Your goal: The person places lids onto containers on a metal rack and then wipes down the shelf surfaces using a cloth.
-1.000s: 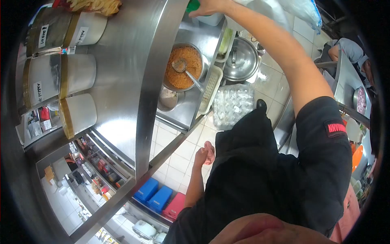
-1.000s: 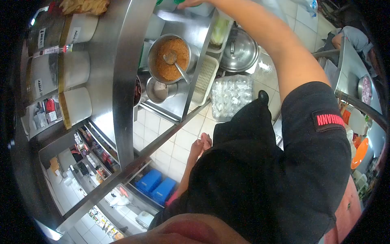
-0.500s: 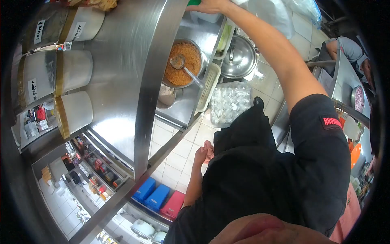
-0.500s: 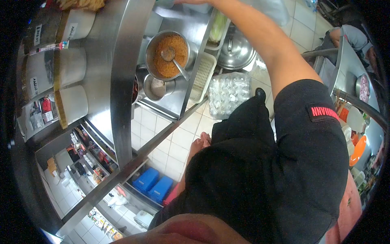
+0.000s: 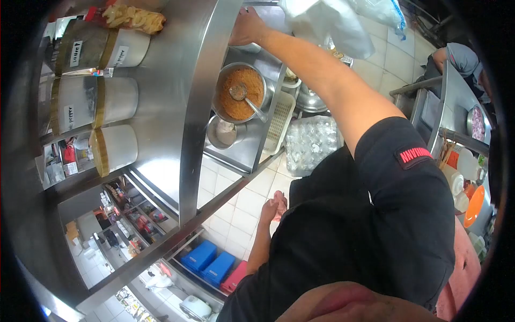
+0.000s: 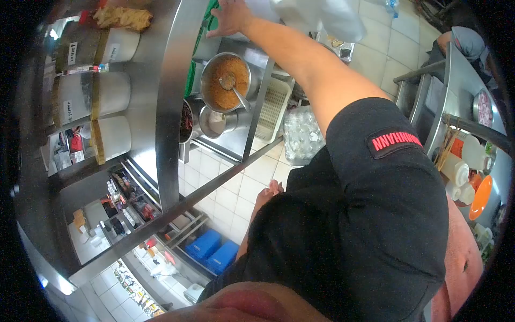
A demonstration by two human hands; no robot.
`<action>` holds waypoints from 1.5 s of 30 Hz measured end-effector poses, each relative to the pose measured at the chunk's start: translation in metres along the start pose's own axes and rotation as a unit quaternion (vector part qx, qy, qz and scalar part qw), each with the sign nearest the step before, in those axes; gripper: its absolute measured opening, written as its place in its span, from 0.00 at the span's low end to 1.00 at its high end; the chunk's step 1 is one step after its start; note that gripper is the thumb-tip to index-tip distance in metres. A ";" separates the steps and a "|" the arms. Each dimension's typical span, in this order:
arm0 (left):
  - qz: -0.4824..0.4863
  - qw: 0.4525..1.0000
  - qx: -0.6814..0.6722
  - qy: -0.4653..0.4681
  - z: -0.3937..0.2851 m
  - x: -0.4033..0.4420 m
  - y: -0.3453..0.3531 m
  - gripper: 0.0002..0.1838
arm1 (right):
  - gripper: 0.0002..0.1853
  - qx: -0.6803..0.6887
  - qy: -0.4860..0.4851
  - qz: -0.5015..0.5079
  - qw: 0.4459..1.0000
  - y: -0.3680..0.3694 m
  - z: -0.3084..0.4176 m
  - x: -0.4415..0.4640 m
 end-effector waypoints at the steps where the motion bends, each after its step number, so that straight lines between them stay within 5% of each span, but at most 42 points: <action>1: -0.004 1.000 0.011 0.013 0.001 0.002 0.001 0.21 | 0.51 0.011 -0.006 -0.032 0.999 -0.004 0.003 0.000; 4: -0.008 0.999 -0.023 0.025 0.000 0.000 -0.008 0.22 | 0.40 0.037 -0.044 -0.200 0.978 -0.025 0.007 -0.016; 7: -0.014 0.995 -0.095 -0.022 -0.035 -0.023 -0.032 0.22 | 0.26 0.208 0.060 -0.108 0.970 -0.054 0.003 -0.078; 9: -0.033 0.987 -0.114 -0.107 -0.048 -0.037 -0.042 0.22 | 0.24 0.201 0.066 0.048 0.976 -0.031 0.014 -0.122; 12: -0.034 0.991 -0.117 -0.048 -0.006 -0.020 -0.012 0.24 | 0.16 0.266 0.127 0.078 0.952 0.012 0.017 -0.162; 15: -0.018 0.990 -0.082 -0.111 -0.047 -0.033 -0.039 0.24 | 0.14 0.279 0.144 0.004 0.950 0.018 0.014 -0.160; 21: -0.065 0.988 -0.118 -0.072 -0.045 -0.025 -0.054 0.22 | 0.12 0.272 0.149 -0.077 0.947 0.028 0.011 -0.124; 25: -0.082 0.976 -0.183 -0.082 -0.033 -0.023 -0.053 0.19 | 0.21 0.311 0.157 -0.112 0.931 -0.009 0.007 -0.135; 26: -0.096 0.977 -0.175 -0.073 -0.037 -0.027 -0.057 0.18 | 0.22 0.325 0.150 -0.218 0.908 -0.022 0.005 -0.147; 28: -0.110 0.975 -0.168 -0.095 -0.044 -0.034 -0.061 0.19 | 0.19 0.414 0.182 -0.141 0.881 -0.021 0.018 -0.186; 32: -0.108 0.975 -0.145 -0.129 -0.049 -0.035 -0.064 0.22 | 0.11 0.487 0.018 0.066 0.871 -0.006 0.136 -0.267; 37: -0.134 0.953 -0.243 -0.121 -0.070 -0.040 -0.084 0.19 | 0.14 0.433 -0.157 0.152 0.874 0.052 0.212 -0.284; 41: -0.147 0.935 -0.312 -0.080 -0.067 -0.033 -0.092 0.16 | 0.16 0.337 -0.089 0.264 0.899 0.082 0.206 -0.260; 45: -0.161 0.902 -0.393 -0.076 -0.075 -0.043 -0.092 0.18 | 0.16 0.335 -0.157 0.078 0.926 0.061 0.190 -0.259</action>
Point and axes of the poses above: each hand's wrist, its own x-axis towards the middle knuckle, its own y-axis out of the palm, z = x × y, the point moved 9 cm from there along x, towards the middle knuckle, and after that the axes turned 1 degree about -x, right-handed, at the moved point
